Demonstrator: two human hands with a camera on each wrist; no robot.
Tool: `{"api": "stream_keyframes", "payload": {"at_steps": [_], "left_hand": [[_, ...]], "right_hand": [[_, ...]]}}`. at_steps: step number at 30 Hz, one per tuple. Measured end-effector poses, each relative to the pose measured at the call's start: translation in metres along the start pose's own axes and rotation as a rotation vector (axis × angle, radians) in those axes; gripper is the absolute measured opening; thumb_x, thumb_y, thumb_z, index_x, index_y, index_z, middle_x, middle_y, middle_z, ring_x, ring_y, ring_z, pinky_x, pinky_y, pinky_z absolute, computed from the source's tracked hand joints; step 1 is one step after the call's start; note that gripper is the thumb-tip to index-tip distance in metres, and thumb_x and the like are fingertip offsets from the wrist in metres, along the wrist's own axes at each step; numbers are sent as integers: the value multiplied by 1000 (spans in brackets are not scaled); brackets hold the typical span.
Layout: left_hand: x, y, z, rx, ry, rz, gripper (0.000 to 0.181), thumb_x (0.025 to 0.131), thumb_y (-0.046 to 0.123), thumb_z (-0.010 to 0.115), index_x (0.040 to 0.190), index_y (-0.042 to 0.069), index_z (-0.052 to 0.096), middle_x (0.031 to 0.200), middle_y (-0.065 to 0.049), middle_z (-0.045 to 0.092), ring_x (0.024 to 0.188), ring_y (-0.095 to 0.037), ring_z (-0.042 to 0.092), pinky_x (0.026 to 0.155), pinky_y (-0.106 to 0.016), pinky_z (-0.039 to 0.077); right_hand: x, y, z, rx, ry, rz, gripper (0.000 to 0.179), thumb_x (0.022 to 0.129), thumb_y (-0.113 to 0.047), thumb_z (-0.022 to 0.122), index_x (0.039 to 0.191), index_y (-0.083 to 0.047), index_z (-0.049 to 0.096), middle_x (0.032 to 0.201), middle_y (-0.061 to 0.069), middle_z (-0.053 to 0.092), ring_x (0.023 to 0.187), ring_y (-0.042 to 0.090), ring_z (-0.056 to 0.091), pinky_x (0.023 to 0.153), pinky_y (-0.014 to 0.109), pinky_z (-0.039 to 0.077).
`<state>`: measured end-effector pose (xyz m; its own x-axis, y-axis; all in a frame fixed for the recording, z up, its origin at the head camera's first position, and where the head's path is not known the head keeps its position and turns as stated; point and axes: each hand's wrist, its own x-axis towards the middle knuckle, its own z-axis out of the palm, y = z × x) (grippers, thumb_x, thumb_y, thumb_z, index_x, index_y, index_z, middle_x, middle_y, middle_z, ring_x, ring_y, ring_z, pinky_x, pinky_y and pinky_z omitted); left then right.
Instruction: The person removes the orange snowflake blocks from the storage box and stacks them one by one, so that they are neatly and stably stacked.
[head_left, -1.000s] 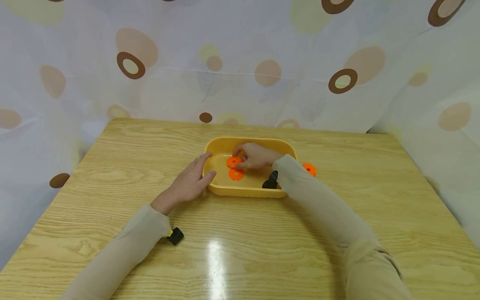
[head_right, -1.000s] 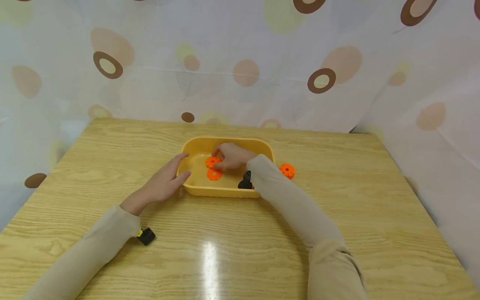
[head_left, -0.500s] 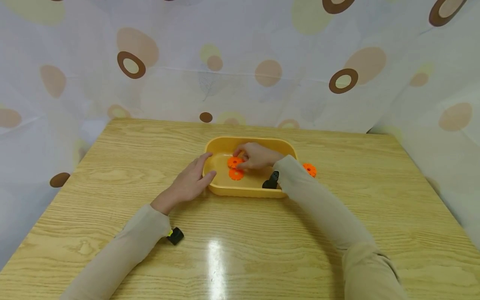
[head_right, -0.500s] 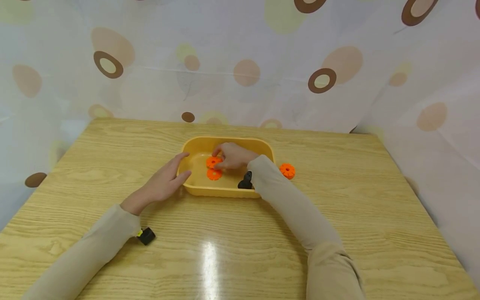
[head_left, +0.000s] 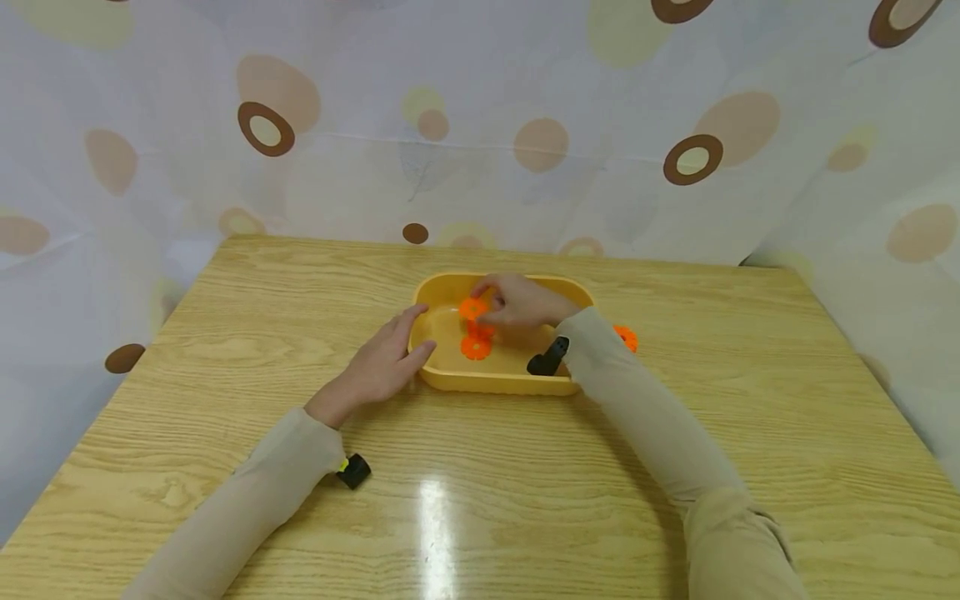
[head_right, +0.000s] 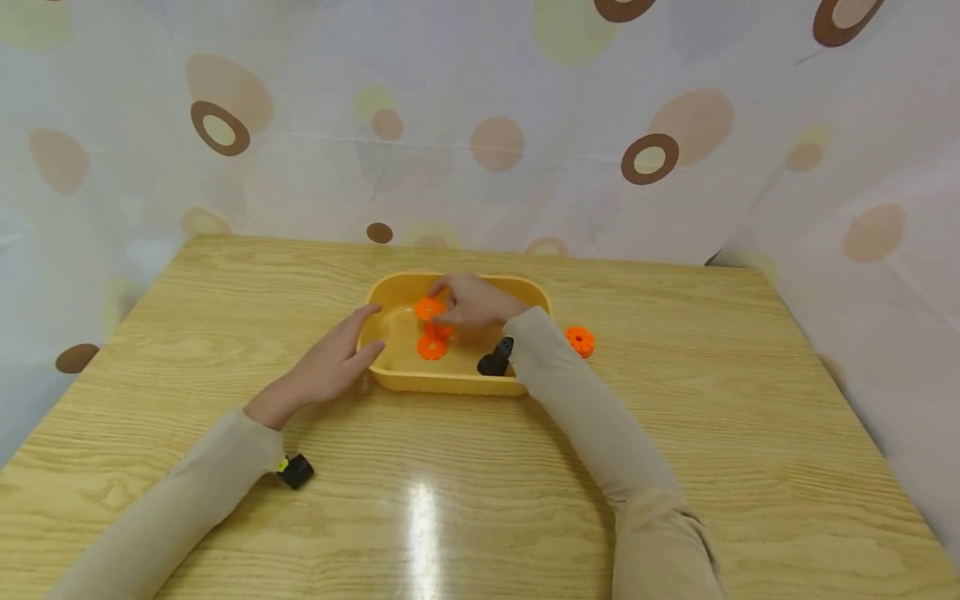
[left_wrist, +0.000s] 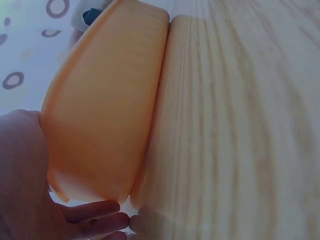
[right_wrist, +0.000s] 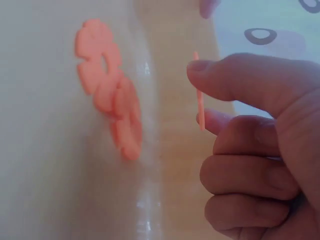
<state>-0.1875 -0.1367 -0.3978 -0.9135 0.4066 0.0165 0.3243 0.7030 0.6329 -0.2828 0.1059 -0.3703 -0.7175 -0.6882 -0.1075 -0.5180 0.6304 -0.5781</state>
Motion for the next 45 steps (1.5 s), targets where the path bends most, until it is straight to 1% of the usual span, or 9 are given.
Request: {"api": "stream_keyframes", "payload": {"at_steps": [4, 9, 14, 17, 23, 25, 36, 41, 45], "left_hand": [[0, 2, 0, 2, -1, -1, 61, 102, 35, 41, 151, 7, 20, 153, -23, 30, 139, -39, 33, 111, -55, 31], [-1, 3, 0, -1, -1, 1, 60, 102, 35, 41, 151, 7, 21, 152, -23, 31, 139, -39, 33, 110, -55, 31], [-1, 4, 0, 0, -2, 3, 60, 102, 35, 41, 151, 7, 21, 152, -23, 31, 139, -39, 33, 110, -55, 31], [-1, 4, 1, 0, -2, 2, 61, 102, 36, 41, 151, 7, 21, 152, -23, 31, 138, -40, 34, 110, -55, 31], [-2, 4, 1, 4, -5, -4, 61, 102, 36, 40, 151, 7, 20, 153, -23, 30, 139, -39, 34, 110, -55, 31], [-2, 4, 0, 5, -5, -7, 61, 102, 37, 40, 151, 8, 20, 153, -22, 30, 139, -39, 33, 110, -55, 31], [-2, 4, 0, 12, 5, -2, 61, 102, 36, 41, 151, 7, 21, 152, -22, 31, 138, -39, 34, 110, -54, 31], [-2, 4, 1, 14, 8, -4, 61, 101, 36, 42, 151, 7, 21, 152, -22, 32, 138, -38, 35, 110, -54, 32], [-2, 4, 0, 18, 8, -2, 60, 102, 35, 42, 151, 7, 21, 151, -23, 32, 137, -38, 36, 110, -53, 32]], "right_hand": [[-2, -2, -5, 10, 44, -20, 41, 91, -17, 66, 125, 3, 54, 56, -3, 36, 48, 10, 30, 53, 24, 31], [-6, -4, -10, 36, 74, -34, 42, 91, -15, 67, 126, 3, 54, 55, -4, 37, 47, 10, 31, 54, 24, 33], [-10, -7, -14, 75, 66, -30, 43, 92, -16, 65, 129, 2, 53, 53, -4, 35, 45, 11, 28, 52, 24, 31], [-11, -7, -17, 74, 57, -32, 44, 93, -16, 64, 131, 2, 52, 53, -4, 35, 45, 10, 28, 52, 24, 31], [-16, -9, -25, 67, 71, -23, 43, 93, -17, 65, 130, 0, 52, 55, -3, 35, 47, 11, 30, 59, 25, 36], [-19, -11, -29, 70, 72, -20, 43, 93, -18, 64, 130, -1, 52, 55, -3, 34, 48, 11, 30, 61, 25, 36], [-39, -7, -43, 115, 46, -50, 41, 95, -15, 60, 132, 2, 50, 55, -3, 32, 46, 9, 25, 60, 26, 35], [-50, -4, -47, 115, 56, -42, 40, 95, -16, 61, 130, 2, 51, 54, -4, 31, 45, 8, 24, 60, 26, 36], [-60, 2, -48, 116, 77, -29, 40, 94, -15, 62, 129, 2, 52, 54, -4, 30, 45, 7, 24, 60, 24, 36]]}}
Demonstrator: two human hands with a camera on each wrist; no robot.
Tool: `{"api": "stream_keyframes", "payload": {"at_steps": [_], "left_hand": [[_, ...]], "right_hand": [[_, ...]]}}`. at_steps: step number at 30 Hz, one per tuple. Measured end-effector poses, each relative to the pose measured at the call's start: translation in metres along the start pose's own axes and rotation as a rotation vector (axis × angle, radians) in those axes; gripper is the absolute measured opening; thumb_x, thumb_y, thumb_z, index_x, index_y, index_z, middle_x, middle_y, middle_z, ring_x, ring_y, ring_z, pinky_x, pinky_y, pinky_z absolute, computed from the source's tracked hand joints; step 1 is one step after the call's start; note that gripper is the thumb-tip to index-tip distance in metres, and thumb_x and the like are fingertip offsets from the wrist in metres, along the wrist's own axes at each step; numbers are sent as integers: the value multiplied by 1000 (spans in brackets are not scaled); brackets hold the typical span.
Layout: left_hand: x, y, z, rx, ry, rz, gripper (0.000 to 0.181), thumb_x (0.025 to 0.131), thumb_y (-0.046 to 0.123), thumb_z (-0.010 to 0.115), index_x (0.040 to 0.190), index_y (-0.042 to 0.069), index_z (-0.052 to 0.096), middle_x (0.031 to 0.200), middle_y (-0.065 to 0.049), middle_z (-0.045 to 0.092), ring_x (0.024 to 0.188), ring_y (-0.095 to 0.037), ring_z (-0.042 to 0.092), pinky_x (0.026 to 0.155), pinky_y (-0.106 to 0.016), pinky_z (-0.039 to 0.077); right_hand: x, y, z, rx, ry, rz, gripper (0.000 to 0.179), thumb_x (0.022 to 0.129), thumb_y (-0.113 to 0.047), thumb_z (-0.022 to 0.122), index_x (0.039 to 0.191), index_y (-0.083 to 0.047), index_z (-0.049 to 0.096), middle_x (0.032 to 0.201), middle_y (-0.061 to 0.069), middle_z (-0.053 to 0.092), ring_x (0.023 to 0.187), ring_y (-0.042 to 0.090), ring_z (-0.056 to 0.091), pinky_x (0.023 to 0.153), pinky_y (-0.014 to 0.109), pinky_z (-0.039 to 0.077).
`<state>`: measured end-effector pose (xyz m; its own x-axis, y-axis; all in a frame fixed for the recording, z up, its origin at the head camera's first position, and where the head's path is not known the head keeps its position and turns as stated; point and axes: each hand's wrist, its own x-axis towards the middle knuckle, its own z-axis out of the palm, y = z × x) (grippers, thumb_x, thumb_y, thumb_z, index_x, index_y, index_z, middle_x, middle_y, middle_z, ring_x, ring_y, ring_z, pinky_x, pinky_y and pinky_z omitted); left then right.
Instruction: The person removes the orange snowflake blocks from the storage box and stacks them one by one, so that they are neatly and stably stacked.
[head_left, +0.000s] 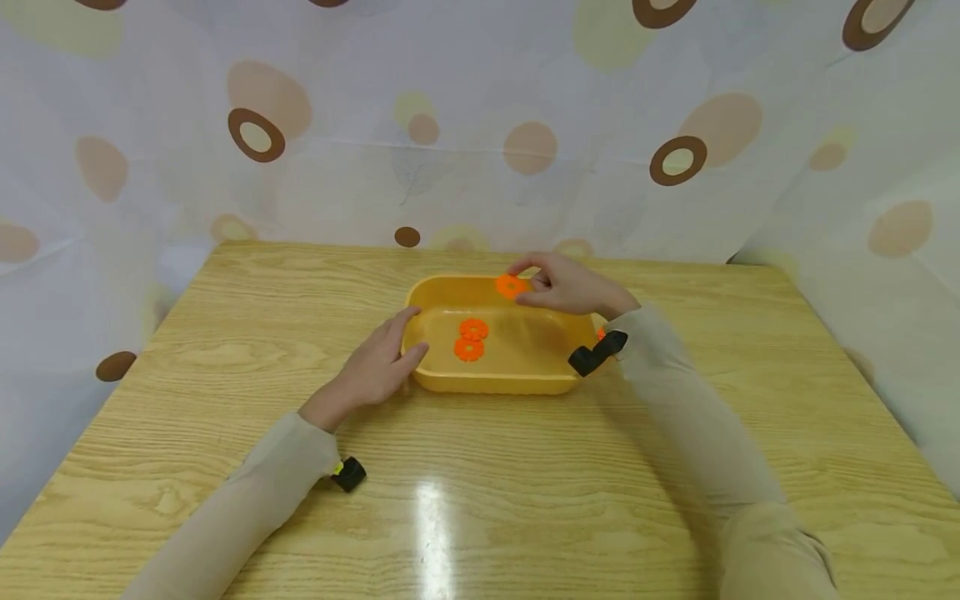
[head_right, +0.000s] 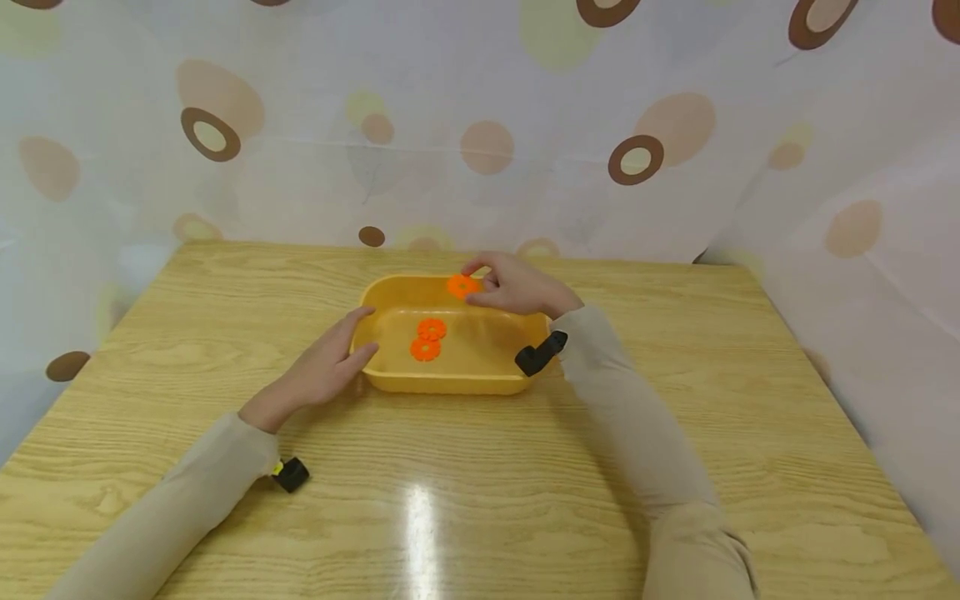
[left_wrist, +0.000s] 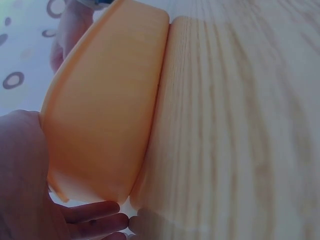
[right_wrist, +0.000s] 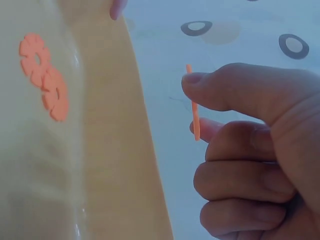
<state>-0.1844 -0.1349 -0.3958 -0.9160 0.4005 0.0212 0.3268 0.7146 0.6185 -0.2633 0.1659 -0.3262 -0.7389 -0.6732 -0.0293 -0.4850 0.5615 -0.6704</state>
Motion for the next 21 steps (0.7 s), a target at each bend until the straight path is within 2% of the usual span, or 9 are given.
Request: {"api": "stream_keyframes", "payload": {"at_steps": [6, 11, 21], "left_hand": [[1, -1, 0, -5, -1, -2, 61, 102, 35, 42, 151, 6, 20, 151, -23, 32, 137, -39, 36, 110, -54, 32], [1, -1, 0, -9, -5, 2, 61, 102, 37, 41, 151, 7, 21, 151, -23, 32, 136, -39, 37, 109, -54, 33], [1, 0, 0, -23, -8, 18, 60, 102, 33, 41, 151, 5, 20, 151, -23, 32, 137, -38, 35, 110, -54, 32]], "right_hand": [[-16, 9, -4, 68, 56, -11, 38, 94, -9, 62, 128, 4, 51, 54, -4, 28, 46, 9, 24, 56, 24, 33], [-30, 19, -8, 107, 118, 29, 39, 94, -12, 61, 130, 0, 51, 55, -4, 28, 46, 11, 24, 53, 25, 31], [-60, 45, -15, 215, 166, 122, 45, 96, -13, 59, 137, 0, 45, 54, -4, 30, 42, 11, 22, 48, 26, 32]]}}
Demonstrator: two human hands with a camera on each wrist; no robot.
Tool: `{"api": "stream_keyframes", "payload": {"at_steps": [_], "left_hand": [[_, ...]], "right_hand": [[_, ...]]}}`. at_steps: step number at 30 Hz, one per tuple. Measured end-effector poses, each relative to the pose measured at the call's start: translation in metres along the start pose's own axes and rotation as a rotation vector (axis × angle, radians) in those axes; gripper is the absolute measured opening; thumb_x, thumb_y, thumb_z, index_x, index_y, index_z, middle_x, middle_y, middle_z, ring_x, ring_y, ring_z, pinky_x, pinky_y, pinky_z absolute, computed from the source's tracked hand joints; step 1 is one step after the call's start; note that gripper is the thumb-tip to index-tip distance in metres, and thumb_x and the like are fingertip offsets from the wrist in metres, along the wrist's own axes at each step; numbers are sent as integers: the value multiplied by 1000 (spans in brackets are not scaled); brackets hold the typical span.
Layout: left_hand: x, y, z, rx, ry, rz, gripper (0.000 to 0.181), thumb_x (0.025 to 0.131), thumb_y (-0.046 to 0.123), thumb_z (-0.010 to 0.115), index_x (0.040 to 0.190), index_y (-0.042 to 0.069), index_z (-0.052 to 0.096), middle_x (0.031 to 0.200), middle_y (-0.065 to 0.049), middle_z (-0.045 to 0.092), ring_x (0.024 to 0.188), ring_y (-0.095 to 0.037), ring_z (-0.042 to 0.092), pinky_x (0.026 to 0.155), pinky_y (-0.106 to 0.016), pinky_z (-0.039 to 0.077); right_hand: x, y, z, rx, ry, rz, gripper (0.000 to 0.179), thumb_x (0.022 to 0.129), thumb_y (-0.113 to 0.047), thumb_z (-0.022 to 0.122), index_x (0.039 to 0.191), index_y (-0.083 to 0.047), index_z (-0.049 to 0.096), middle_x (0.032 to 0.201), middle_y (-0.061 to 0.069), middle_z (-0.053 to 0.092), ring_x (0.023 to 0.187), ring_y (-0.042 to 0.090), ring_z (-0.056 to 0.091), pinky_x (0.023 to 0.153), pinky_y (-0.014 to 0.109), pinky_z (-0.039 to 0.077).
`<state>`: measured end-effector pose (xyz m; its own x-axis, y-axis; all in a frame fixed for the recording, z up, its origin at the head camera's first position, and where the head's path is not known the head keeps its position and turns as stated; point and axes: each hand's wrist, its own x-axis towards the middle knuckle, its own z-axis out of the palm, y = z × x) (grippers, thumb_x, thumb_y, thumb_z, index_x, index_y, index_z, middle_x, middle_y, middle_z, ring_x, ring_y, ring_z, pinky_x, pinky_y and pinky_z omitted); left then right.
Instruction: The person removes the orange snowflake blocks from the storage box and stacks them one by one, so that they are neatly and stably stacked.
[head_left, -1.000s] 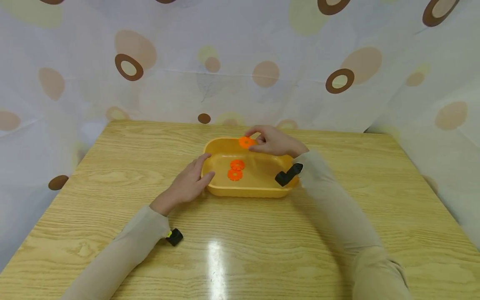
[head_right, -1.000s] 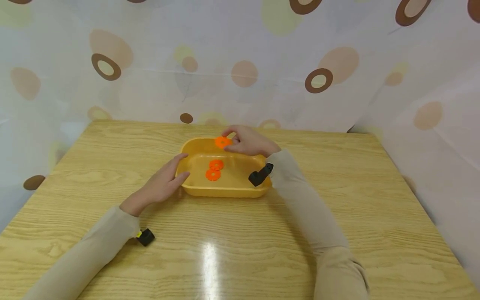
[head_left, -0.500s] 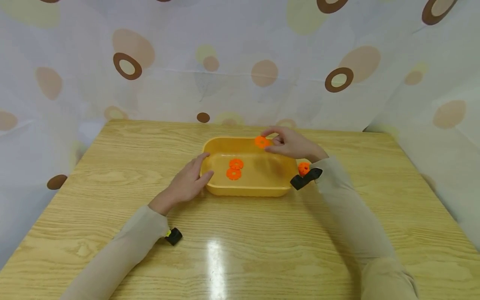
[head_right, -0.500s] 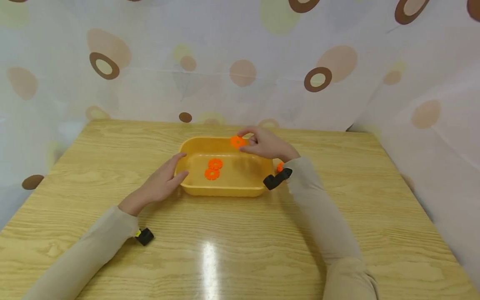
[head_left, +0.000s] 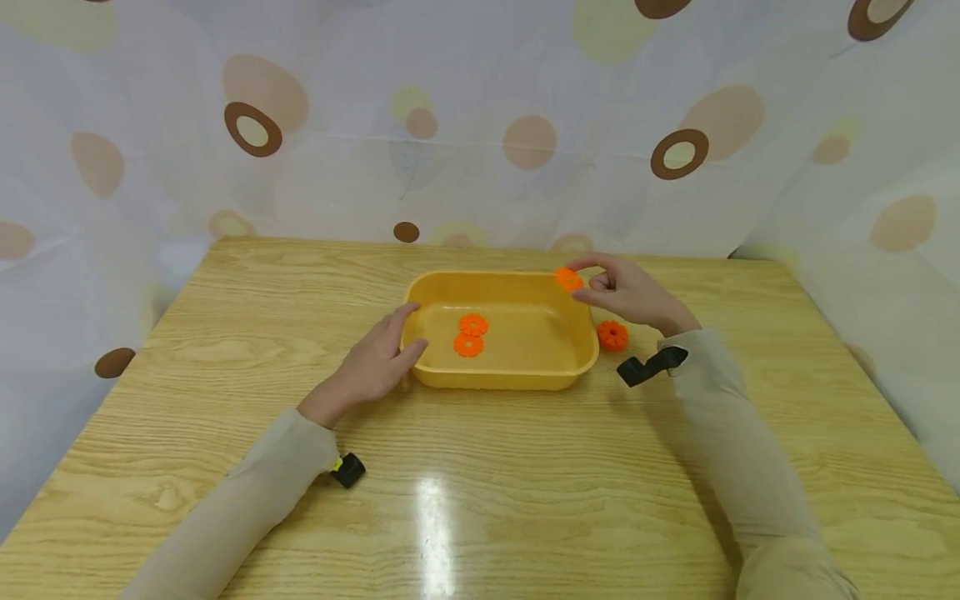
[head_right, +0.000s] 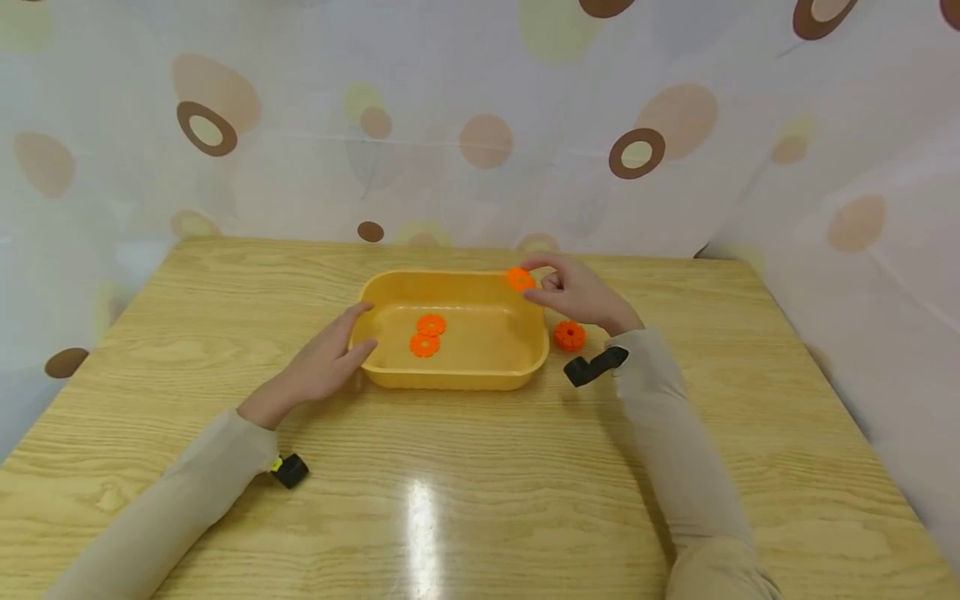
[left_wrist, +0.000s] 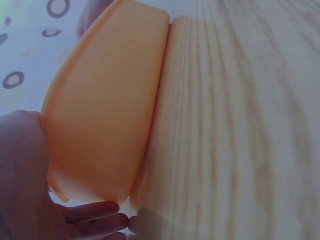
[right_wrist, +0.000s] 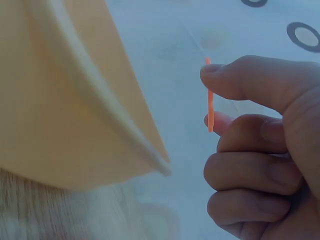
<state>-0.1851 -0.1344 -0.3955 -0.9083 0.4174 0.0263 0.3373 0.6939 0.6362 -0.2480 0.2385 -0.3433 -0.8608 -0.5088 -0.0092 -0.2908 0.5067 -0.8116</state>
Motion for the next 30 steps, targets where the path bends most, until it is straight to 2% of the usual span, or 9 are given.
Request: {"api": "stream_keyframes", "payload": {"at_steps": [9, 15, 22, 24, 26, 28, 30], "left_hand": [[1, -1, 1, -3, -5, -7, 60, 102, 33, 41, 151, 5, 20, 151, -24, 32, 138, -39, 34, 110, -55, 32], [2, -1, 1, 2, -7, -11, 60, 102, 34, 41, 151, 6, 20, 151, -24, 32, 137, -39, 35, 109, -55, 33], [1, -1, 1, -4, -6, -4, 60, 102, 33, 42, 151, 5, 21, 151, -24, 32, 137, -39, 35, 110, -54, 31], [1, -1, 2, -1, -7, -7, 60, 102, 33, 42, 151, 5, 21, 151, -23, 32, 138, -39, 34, 111, -54, 31], [1, -1, 1, 1, -5, -11, 60, 102, 34, 42, 150, 6, 21, 151, -23, 31, 138, -39, 34, 110, -54, 31], [1, -1, 1, 5, -3, -10, 60, 102, 34, 41, 150, 5, 21, 152, -23, 31, 138, -39, 34, 111, -54, 31], [1, -1, 1, 7, -5, -6, 60, 102, 33, 41, 150, 5, 20, 152, -23, 31, 138, -40, 33, 111, -54, 30]], "right_hand": [[-16, 17, -7, -10, 19, 24, 46, 96, -13, 59, 136, 3, 45, 53, -5, 31, 43, 10, 23, 46, 25, 29], [-26, 26, -12, -4, 51, 81, 47, 96, -18, 59, 137, 0, 45, 54, -6, 30, 43, 10, 22, 45, 26, 27], [-36, 37, -22, -40, 47, 149, 47, 96, -22, 60, 135, 0, 47, 56, -6, 31, 49, 10, 23, 65, 25, 36], [-38, 41, -25, -45, 37, 172, 47, 96, -23, 59, 135, 1, 48, 57, -3, 36, 53, 11, 31, 69, 26, 38], [-39, 44, -27, -69, 31, 192, 47, 97, -26, 59, 135, -1, 49, 60, 1, 49, 61, 14, 46, 75, 25, 40], [-40, 47, -29, -89, 22, 211, 46, 96, -27, 59, 135, -2, 51, 70, 9, 61, 75, 19, 58, 81, 26, 42], [-41, 49, -30, -116, 4, 225, 46, 96, -28, 59, 134, -2, 52, 84, 15, 68, 88, 24, 63, 85, 29, 44]]}}
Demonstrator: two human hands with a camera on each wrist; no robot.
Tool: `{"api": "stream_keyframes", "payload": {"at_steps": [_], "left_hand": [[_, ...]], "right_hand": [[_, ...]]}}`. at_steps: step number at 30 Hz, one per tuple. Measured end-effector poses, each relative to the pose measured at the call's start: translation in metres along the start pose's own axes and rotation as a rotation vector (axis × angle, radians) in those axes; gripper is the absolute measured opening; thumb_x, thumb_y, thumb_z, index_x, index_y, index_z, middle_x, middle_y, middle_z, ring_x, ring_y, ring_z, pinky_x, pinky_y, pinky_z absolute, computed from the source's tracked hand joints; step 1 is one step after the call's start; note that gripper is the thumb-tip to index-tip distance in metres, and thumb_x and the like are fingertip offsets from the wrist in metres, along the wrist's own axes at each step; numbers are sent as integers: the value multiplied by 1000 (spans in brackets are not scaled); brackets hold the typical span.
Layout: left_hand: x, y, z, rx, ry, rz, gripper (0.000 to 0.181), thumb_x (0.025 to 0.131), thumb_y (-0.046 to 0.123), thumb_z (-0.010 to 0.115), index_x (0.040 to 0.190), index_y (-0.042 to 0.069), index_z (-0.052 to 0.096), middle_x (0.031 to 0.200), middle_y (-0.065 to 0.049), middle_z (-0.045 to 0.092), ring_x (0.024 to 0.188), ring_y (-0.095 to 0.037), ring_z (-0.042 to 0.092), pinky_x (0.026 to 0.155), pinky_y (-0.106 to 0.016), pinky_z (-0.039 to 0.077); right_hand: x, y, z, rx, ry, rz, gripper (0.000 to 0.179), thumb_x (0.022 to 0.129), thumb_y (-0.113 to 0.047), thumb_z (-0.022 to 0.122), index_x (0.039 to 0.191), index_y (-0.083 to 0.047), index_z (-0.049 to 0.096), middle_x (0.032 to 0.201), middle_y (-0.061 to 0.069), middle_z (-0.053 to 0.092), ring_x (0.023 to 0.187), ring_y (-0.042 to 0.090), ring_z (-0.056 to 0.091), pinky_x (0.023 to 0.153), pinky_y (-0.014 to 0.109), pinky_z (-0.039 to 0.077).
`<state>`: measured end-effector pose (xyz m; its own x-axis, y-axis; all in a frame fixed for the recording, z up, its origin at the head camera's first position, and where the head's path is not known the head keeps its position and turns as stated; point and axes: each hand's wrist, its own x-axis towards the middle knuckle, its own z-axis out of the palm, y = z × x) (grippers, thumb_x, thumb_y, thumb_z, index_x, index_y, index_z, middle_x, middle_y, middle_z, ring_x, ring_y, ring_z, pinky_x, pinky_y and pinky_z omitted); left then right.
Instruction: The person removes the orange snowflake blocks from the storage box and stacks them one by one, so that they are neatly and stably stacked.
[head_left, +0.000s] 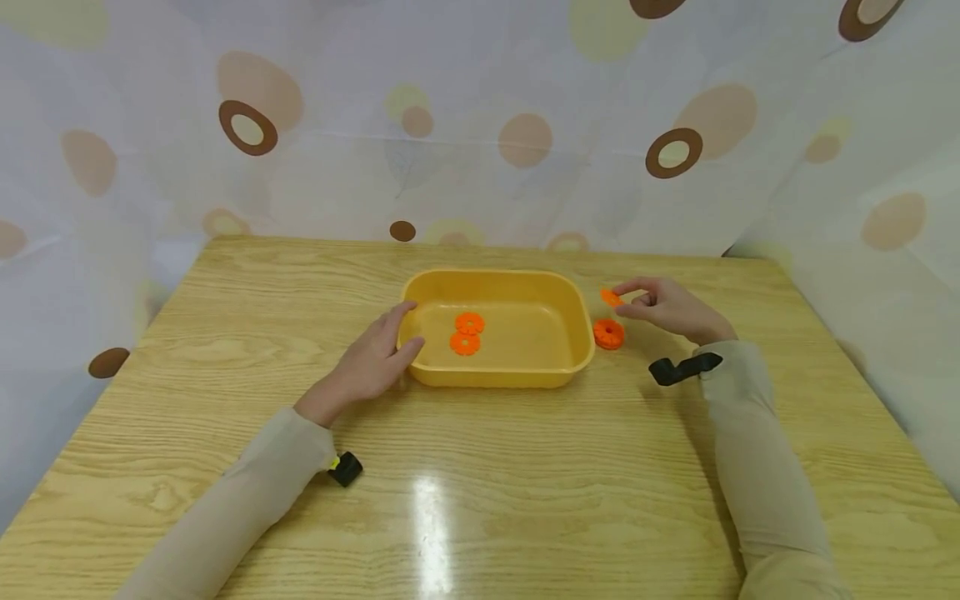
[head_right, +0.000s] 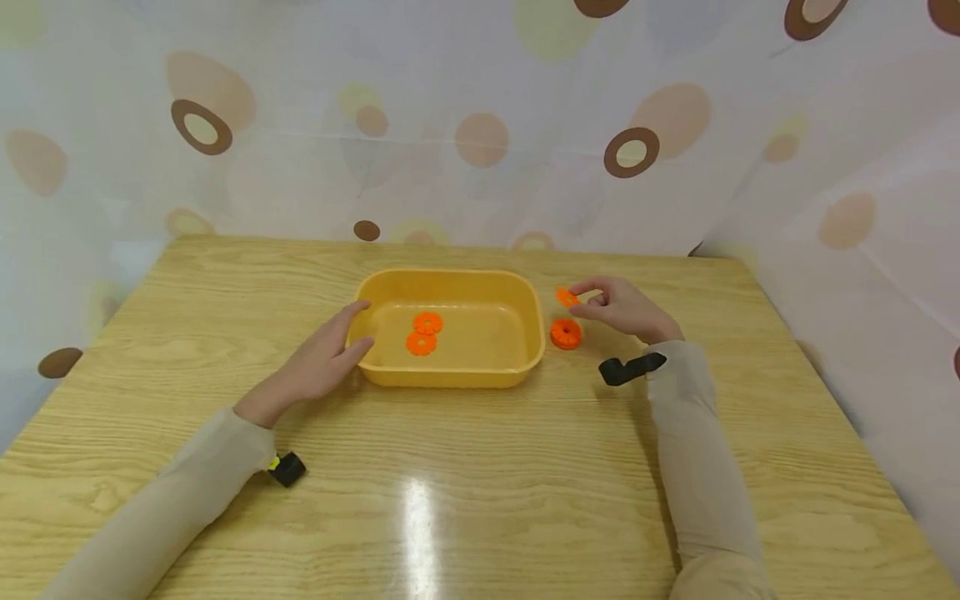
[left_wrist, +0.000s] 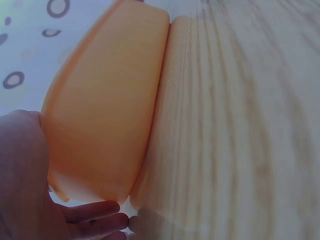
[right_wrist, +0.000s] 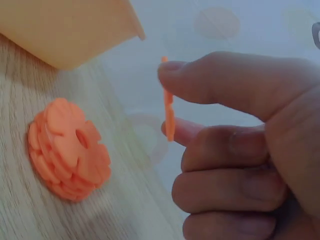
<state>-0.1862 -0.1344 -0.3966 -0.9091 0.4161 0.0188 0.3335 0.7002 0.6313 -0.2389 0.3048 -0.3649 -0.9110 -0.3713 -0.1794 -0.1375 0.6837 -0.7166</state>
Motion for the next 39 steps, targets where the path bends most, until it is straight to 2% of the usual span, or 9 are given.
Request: {"api": "stream_keyframes", "payload": {"at_steps": [2, 5, 15, 19, 23, 34, 39], "left_hand": [[0, 0, 0, -1, -2, 0, 60, 102, 33, 41, 150, 5, 20, 152, -23, 30, 139, -40, 33, 111, -54, 30], [0, 1, -1, -3, -5, -4, 60, 102, 33, 41, 151, 4, 20, 153, -23, 29, 139, -40, 32, 112, -54, 29], [-2, 2, 0, -9, -10, -13, 61, 102, 34, 40, 151, 5, 20, 153, -23, 29, 139, -40, 32, 112, -55, 29], [-3, 2, 0, -8, -9, -12, 60, 102, 34, 40, 151, 5, 20, 153, -23, 28, 140, -40, 31, 111, -55, 29], [-3, 3, 0, -11, -10, -14, 60, 102, 33, 40, 151, 5, 20, 153, -23, 28, 140, -40, 30, 112, -55, 28], [-1, 3, 0, -16, -8, -12, 60, 102, 34, 40, 150, 5, 21, 153, -23, 29, 140, -40, 31, 112, -54, 28], [-1, 2, 0, -22, -4, -9, 60, 102, 33, 40, 150, 4, 20, 153, -23, 29, 140, -40, 31, 112, -54, 28]], "right_hand": [[0, 2, -1, -22, -26, 7, 46, 96, -28, 60, 133, -2, 53, 91, 16, 69, 91, 26, 63, 87, 32, 45], [0, 4, -1, -29, -62, 15, 46, 95, -28, 61, 132, -2, 54, 93, 16, 69, 86, 26, 62, 86, 35, 46], [-1, 11, 1, -16, -150, 40, 44, 94, -27, 62, 130, -3, 55, 100, 11, 68, 82, 21, 58, 79, 31, 47], [0, 13, 2, 32, -168, 47, 44, 93, -24, 64, 129, -3, 54, 81, 9, 63, 70, 17, 52, 68, 27, 44], [1, 13, 2, 65, -176, 43, 45, 91, -20, 66, 129, 0, 52, 66, 5, 47, 57, 13, 40, 57, 25, 36], [2, 12, 3, 87, -203, 27, 48, 91, -16, 65, 132, 3, 46, 63, -2, 37, 56, 9, 35, 59, 25, 33], [1, 13, 1, 58, -182, 22, 44, 93, -16, 63, 130, 3, 48, 67, 0, 43, 60, 13, 40, 61, 25, 36]]}}
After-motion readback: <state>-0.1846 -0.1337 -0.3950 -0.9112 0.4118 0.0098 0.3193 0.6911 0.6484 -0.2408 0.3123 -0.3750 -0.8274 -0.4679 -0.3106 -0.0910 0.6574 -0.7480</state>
